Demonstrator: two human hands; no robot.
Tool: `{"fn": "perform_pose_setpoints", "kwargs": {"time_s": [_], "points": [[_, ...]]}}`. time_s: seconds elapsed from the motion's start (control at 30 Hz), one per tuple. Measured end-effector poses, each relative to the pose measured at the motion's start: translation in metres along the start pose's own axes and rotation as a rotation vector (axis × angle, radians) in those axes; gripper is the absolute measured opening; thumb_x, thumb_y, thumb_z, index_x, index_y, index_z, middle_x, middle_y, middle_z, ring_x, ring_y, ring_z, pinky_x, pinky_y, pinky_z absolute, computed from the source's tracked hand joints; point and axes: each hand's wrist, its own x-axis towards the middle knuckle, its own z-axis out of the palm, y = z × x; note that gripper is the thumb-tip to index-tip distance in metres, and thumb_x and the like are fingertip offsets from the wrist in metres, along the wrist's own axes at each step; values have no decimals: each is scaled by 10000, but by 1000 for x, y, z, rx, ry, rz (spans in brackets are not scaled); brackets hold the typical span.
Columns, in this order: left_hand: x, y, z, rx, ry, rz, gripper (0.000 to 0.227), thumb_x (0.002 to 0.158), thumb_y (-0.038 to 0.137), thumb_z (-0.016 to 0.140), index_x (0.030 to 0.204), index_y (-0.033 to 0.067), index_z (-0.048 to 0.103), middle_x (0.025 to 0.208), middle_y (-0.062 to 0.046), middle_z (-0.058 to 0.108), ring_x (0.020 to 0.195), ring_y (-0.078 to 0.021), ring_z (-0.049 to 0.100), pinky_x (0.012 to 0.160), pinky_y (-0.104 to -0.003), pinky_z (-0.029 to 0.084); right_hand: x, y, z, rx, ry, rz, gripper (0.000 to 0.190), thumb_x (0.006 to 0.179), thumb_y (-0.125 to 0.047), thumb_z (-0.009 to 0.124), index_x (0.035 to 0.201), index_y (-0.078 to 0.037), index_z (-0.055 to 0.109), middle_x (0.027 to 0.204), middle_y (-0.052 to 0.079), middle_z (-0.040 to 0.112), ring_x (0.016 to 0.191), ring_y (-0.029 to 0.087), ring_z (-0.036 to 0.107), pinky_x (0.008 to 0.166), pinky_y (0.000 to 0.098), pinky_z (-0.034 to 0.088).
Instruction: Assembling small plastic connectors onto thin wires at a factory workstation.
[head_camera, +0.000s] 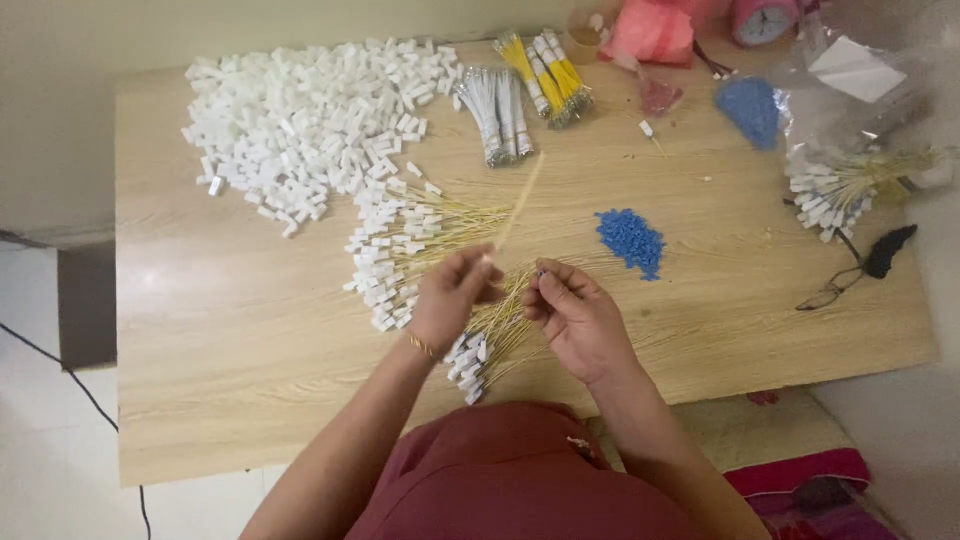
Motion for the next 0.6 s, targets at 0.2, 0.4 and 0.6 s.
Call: {"fn": "perform_pose_setpoints", "kwargs": {"time_s": [0.2,0.4,0.6], "points": [[-30,-35,4,-188,6,-13,332,942,77,580,1271,38,582,995,-168,708,832,-238,720,779,-336,611,-11,8,1,124,5,165,214,928,-71,601,1137,-40,637,943,108,697,836,227,715,720,320,626],[-40,-34,7,-225,19,40,301,950,23,538,1246,7,592,1027,-145,697,849,-203,701,821,-315,600,-15,17,-3,147,-51,203,147,933,-101,603,1059,-48,657,910,96,701,796,201,724,700,288,628],[-44,-33,7,-175,17,71,336,931,29,577,1266,3,591,1021,-174,709,833,-227,715,794,-334,612,-28,14,9,-59,-9,54,79,929,-120,624,992,-73,633,898,113,701,771,213,722,666,301,628]]}}
